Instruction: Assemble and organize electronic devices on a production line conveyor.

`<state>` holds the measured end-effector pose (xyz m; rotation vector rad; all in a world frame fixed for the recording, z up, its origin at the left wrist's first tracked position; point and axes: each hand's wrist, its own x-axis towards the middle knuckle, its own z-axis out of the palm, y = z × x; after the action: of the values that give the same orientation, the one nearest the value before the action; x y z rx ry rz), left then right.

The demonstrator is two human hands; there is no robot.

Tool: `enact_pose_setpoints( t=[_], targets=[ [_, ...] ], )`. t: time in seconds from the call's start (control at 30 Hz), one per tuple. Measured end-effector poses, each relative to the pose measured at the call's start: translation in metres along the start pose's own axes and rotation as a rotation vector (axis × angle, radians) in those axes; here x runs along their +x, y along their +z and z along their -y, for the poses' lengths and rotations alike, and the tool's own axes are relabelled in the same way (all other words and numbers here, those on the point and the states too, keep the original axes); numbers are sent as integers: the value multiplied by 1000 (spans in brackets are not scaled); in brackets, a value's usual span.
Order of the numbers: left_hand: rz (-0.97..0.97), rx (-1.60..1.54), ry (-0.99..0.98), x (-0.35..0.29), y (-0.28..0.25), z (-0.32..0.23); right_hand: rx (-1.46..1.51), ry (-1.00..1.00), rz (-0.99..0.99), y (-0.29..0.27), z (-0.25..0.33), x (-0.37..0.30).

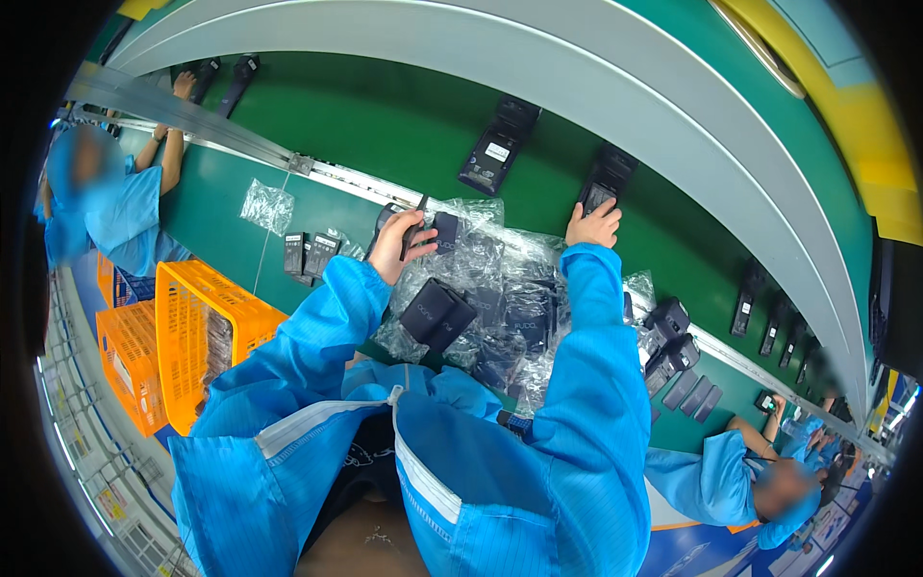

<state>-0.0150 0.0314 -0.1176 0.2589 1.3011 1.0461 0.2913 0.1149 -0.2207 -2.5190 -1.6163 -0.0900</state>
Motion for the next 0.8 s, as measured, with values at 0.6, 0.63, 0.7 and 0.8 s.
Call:
enact_pose_setpoints(
  t=[0.6, 0.63, 0.7, 0.8],
  targets=[
    [-44, 1039, 924, 149, 72, 14, 267, -168, 69, 7, -5, 4],
    [-53, 1086, 960, 159, 69, 15, 318, -190, 56, -10, -5, -4],
    [-15, 1095, 1000, 171, 74, 19, 336, -191, -1, -42, -23, -21],
    [-33, 1234, 1181, 191, 64, 22, 424, -224, -114, -86, -45, -54]
  ],
)
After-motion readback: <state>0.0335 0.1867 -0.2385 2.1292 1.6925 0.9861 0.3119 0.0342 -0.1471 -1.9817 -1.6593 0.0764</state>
